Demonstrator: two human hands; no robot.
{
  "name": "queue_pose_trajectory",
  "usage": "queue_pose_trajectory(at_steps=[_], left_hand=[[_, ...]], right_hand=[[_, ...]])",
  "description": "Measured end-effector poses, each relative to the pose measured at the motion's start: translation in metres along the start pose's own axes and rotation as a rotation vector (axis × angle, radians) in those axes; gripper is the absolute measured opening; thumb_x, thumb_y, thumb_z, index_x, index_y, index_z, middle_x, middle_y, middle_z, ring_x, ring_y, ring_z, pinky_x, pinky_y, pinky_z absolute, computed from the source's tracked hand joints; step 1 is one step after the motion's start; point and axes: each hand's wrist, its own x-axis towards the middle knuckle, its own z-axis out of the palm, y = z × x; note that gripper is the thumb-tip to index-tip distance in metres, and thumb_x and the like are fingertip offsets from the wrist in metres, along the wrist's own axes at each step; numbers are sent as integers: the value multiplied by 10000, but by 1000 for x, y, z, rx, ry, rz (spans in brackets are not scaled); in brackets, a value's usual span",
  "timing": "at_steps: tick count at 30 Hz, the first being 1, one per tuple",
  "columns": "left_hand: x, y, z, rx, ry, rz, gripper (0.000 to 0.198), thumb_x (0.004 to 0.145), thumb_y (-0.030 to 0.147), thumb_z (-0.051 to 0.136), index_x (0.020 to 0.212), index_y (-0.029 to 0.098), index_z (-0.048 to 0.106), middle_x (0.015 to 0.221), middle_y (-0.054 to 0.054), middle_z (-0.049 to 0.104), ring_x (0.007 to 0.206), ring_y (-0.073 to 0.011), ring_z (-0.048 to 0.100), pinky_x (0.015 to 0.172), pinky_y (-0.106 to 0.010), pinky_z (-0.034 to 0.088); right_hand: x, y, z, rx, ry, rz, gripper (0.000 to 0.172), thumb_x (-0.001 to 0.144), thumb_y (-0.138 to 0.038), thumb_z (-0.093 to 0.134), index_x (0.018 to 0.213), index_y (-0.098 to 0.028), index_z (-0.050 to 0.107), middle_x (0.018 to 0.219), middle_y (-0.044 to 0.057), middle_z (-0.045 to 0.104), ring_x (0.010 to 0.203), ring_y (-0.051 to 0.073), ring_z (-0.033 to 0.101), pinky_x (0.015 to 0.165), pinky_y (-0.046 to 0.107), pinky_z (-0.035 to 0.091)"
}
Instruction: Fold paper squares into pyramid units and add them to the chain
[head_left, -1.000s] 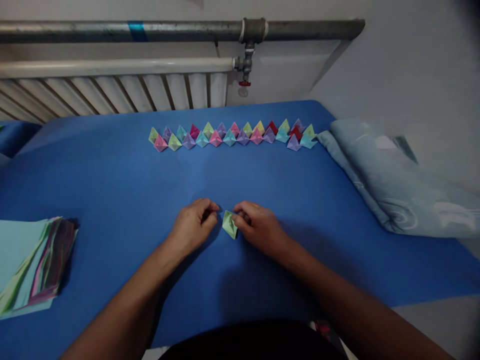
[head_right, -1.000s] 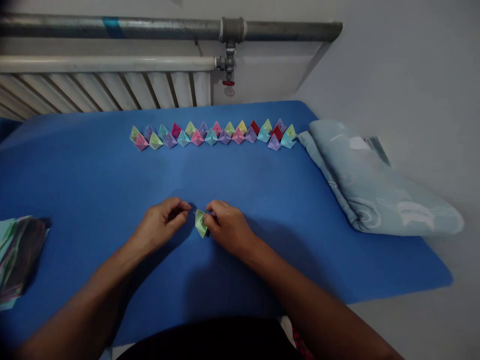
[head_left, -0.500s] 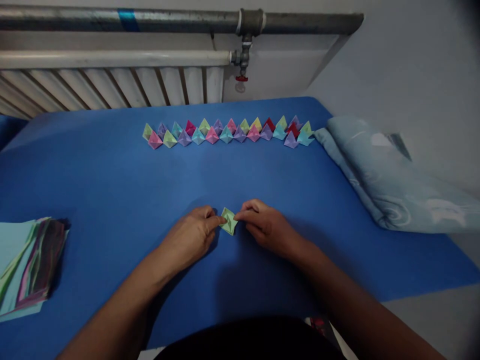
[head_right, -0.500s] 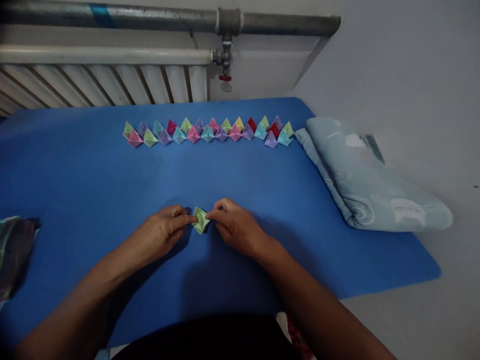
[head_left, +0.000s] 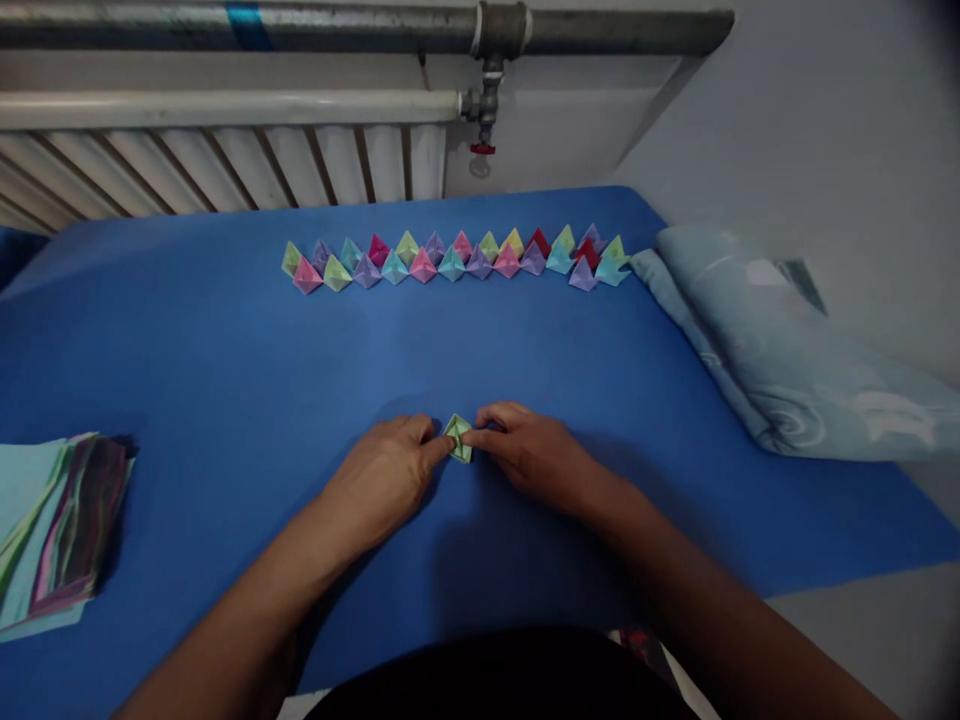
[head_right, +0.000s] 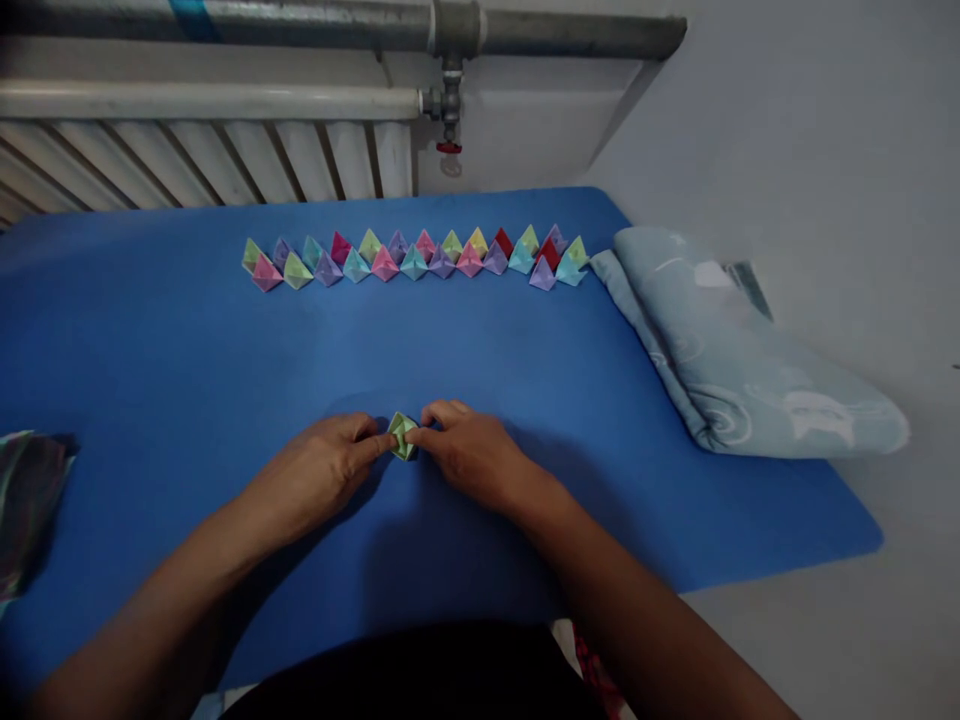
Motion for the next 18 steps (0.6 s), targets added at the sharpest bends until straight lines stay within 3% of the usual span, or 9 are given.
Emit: queue_pose_trajectory(at_steps=[5,9,12,14,16,18], left_hand=[[0,3,2,34,48,19,353,880,116,398,1080,222,669,804,-60,606,692,-186,523,705,-327,443],[3,-6,3,-103,52,59,319,871,116,401,972,219,686,785,-44,604,711,-175,542,712,-319,451],[3,2,-18,-326,85,120,290,859,126,428,972,235,671,851,-29,628,792,-159,577,742,-298,464],[-4,18,-40,-574,184,122,205,884,196,468,922,241,664,821,-23,637,763,-148,590,710,-287,483],[-20,34,-57,-807,287,112,163,902,313,506,912,257,659,837,-46,643,761,-174,608,670,-314,514],[-44,41,-58,-822,363,206,224,894,434,527,949,275,675,844,-81,647,790,-222,616,666,-374,537]], right_hand=[[2,0,-1,-9,-27,4,368,880,-75,455,1071,-285,689,1021,59,618,863,175,536,740,284,421],[6,5,3,106,71,-6,341,819,-43,492,982,-261,698,951,38,618,871,162,550,784,283,426],[7,7,6,227,219,8,279,756,-10,486,832,-207,669,792,2,588,765,133,556,737,250,437],[8,6,6,292,285,44,245,737,3,464,708,-192,609,708,-17,554,692,119,549,685,230,442],[8,3,3,304,327,93,239,720,10,459,651,-197,557,673,-21,540,672,119,556,661,226,456],[6,-2,-1,272,346,154,248,705,14,458,639,-211,536,680,-22,556,683,125,577,665,230,476]])
